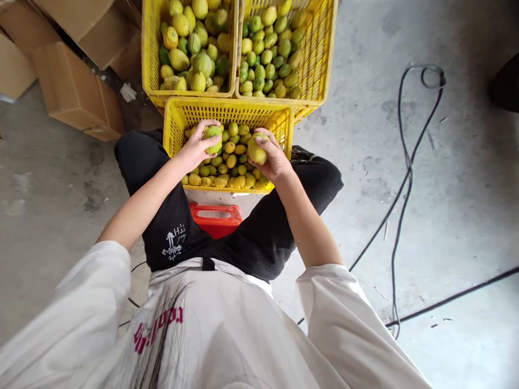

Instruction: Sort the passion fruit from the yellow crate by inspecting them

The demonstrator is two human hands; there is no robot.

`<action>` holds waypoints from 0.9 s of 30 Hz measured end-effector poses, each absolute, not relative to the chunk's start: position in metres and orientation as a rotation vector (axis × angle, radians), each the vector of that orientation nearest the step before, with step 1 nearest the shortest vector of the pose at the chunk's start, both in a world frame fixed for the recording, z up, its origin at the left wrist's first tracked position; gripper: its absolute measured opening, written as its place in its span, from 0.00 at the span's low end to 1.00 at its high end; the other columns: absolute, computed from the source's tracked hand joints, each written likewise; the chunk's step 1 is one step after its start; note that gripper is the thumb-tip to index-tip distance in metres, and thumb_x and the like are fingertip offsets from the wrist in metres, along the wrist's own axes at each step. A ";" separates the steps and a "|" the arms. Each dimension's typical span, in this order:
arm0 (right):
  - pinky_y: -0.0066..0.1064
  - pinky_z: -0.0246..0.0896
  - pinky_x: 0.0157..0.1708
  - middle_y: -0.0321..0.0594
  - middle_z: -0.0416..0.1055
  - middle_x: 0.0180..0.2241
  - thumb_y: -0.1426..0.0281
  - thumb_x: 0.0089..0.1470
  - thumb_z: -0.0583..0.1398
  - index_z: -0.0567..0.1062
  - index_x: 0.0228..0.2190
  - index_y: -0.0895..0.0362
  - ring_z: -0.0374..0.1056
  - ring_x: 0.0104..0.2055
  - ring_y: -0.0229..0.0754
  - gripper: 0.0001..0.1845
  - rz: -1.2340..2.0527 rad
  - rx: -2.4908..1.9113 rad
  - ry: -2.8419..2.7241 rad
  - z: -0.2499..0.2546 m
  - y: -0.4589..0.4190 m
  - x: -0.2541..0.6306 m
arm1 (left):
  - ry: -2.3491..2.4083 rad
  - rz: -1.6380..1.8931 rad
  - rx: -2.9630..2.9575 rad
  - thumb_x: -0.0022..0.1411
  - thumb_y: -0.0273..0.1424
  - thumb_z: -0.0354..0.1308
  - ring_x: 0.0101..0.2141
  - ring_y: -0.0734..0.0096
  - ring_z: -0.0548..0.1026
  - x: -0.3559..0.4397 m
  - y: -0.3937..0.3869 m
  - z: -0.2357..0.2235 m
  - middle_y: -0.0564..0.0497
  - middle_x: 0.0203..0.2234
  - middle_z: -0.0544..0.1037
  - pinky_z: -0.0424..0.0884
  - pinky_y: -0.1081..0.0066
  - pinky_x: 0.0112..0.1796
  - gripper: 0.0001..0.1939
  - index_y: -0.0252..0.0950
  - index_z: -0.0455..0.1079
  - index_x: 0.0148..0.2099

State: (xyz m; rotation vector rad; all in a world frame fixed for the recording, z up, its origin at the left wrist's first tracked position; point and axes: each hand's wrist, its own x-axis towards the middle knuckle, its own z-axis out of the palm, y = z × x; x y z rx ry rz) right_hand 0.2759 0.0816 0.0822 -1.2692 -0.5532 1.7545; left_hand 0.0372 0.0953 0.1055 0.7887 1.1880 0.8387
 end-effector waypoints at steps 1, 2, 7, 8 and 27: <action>0.37 0.84 0.42 0.30 0.77 0.41 0.54 0.56 0.76 0.74 0.48 0.42 0.80 0.47 0.44 0.24 1.753 -1.269 -0.539 0.083 0.081 0.276 | 1.201 0.839 0.798 0.61 0.31 0.71 0.42 0.66 0.83 0.037 0.095 0.105 0.52 0.49 0.81 0.78 0.72 0.37 0.25 0.51 0.73 0.58; 0.38 0.85 0.43 0.30 0.77 0.41 0.55 0.55 0.77 0.74 0.47 0.42 0.80 0.46 0.44 0.24 1.751 -1.266 -0.528 0.084 0.081 0.275 | 1.213 0.842 0.806 0.60 0.30 0.71 0.41 0.68 0.82 0.037 0.095 0.105 0.52 0.50 0.80 0.78 0.72 0.37 0.26 0.52 0.73 0.59; 0.39 0.85 0.45 0.30 0.76 0.43 0.56 0.51 0.79 0.74 0.46 0.42 0.82 0.50 0.46 0.27 1.759 -1.269 -0.528 0.085 0.080 0.274 | 1.235 0.861 0.830 0.59 0.26 0.69 0.41 0.71 0.78 0.037 0.096 0.107 0.52 0.54 0.79 0.78 0.74 0.37 0.26 0.53 0.75 0.57; 0.38 0.85 0.44 0.30 0.76 0.43 0.56 0.50 0.80 0.74 0.46 0.42 0.82 0.51 0.46 0.28 1.760 -1.271 -0.533 0.084 0.079 0.274 | 1.237 0.862 0.832 0.59 0.26 0.69 0.40 0.71 0.78 0.037 0.096 0.107 0.52 0.54 0.78 0.78 0.74 0.37 0.25 0.53 0.75 0.57; 0.38 0.81 0.40 0.32 0.77 0.36 0.50 0.54 0.72 0.69 0.44 0.45 0.82 0.46 0.49 0.25 1.746 -1.210 -0.513 0.083 0.086 0.278 | 1.211 0.822 0.770 0.66 0.47 0.70 0.48 0.54 0.85 0.034 0.101 0.104 0.47 0.47 0.81 0.79 0.62 0.43 0.19 0.45 0.72 0.51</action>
